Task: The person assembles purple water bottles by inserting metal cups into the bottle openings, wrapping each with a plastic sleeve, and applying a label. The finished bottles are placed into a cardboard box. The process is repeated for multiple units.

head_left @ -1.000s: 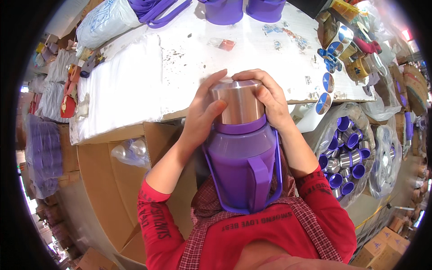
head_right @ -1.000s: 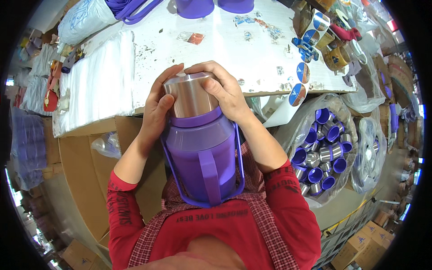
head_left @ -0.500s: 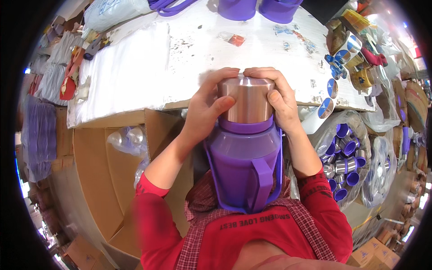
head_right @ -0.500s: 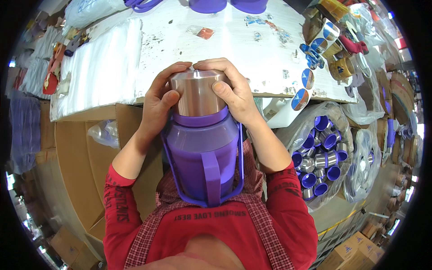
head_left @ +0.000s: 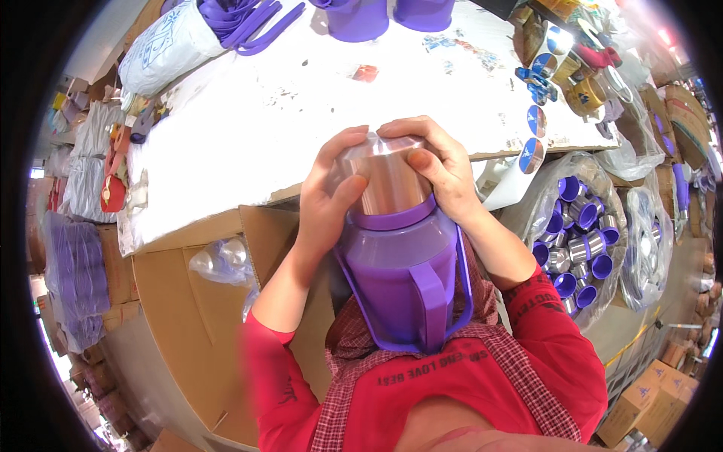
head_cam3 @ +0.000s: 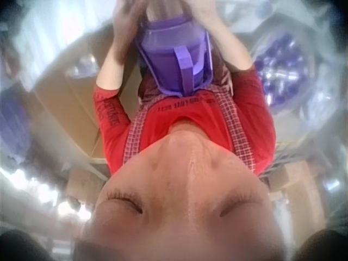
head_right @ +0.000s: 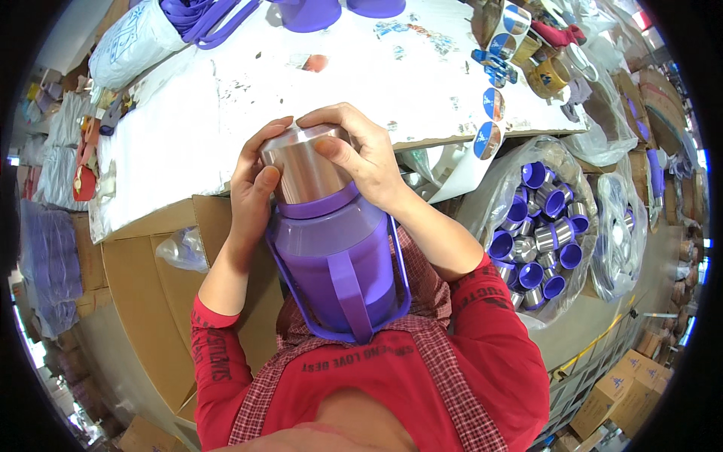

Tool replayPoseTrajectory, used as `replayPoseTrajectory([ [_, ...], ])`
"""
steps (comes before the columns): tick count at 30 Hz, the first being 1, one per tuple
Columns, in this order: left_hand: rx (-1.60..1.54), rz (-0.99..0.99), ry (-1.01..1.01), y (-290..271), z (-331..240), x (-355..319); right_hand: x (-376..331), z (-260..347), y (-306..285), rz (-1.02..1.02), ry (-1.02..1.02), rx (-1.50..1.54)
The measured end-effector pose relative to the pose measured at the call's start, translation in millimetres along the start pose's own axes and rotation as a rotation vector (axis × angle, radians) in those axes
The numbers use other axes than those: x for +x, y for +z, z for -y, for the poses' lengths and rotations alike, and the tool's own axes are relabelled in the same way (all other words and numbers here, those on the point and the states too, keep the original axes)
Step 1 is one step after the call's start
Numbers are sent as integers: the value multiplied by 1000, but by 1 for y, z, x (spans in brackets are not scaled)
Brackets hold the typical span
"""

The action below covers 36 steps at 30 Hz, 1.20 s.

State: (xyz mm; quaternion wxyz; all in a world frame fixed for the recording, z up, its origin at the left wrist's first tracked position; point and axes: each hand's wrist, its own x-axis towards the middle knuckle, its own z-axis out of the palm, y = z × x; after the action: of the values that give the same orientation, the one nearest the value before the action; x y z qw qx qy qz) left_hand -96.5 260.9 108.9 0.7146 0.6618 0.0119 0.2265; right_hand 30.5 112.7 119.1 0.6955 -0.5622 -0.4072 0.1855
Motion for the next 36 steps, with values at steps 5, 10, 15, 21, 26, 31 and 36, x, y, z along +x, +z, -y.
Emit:
replayPoseTrajectory([
  [5, 59, -10, -6, 8, 4, 0, -8, -8, -9, -31, -37, -14],
  [10, 12, 11, -34, 6, 8, -1, -9, -10, -12, -28, -34, 37],
  [15, 97, 88, -197, -26, -7, 15, 19, -9, -17, 199, 76, 123],
  [21, 108, 96, -137, -30, -6, 22, 34, -32, -8, 217, 140, 249],
  [26, 70, -30, -154, -11, 5, 19, 20, -38, -5, 46, 262, 338],
  [31, 30, 33, -15, -6, 3, 19, 19, -34, -11, 79, -7, 194],
  [36, -44, 1, -94, -8, -3, 8, 18, -31, -7, 132, 35, 252],
])
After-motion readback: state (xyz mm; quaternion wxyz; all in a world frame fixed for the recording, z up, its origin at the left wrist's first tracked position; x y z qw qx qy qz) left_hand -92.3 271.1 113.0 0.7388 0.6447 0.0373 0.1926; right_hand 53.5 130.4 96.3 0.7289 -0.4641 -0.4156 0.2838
